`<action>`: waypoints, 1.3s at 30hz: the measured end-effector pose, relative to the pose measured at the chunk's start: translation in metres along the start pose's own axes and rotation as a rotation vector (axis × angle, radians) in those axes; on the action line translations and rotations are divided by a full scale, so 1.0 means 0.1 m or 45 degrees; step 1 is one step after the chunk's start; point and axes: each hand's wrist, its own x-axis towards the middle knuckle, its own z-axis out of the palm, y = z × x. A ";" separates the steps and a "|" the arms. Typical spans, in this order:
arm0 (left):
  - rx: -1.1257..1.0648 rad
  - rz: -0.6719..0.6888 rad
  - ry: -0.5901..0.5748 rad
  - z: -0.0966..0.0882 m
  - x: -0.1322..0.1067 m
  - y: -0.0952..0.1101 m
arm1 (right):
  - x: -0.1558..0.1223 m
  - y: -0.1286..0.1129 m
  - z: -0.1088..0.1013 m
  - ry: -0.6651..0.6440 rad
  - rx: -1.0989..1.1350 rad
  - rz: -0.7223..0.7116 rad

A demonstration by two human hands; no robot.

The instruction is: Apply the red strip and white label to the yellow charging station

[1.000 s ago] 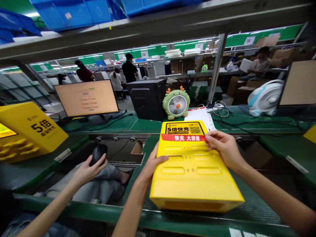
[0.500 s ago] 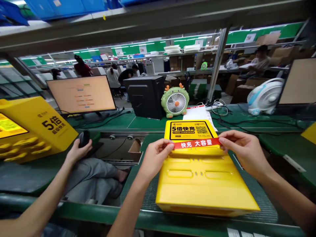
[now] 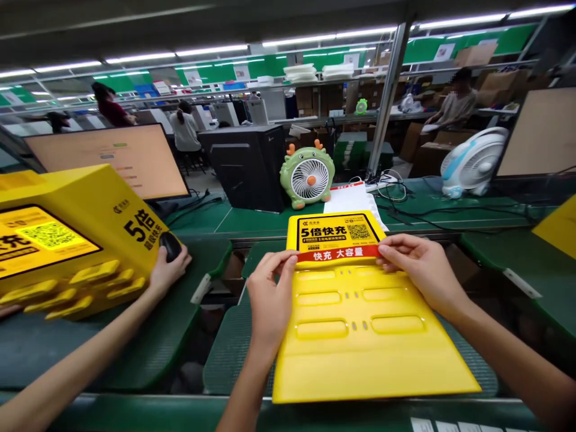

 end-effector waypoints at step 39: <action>0.489 -0.253 0.100 0.25 -0.05 0.06 | 0.07 0.07 -0.42 0.164 -0.344 0.084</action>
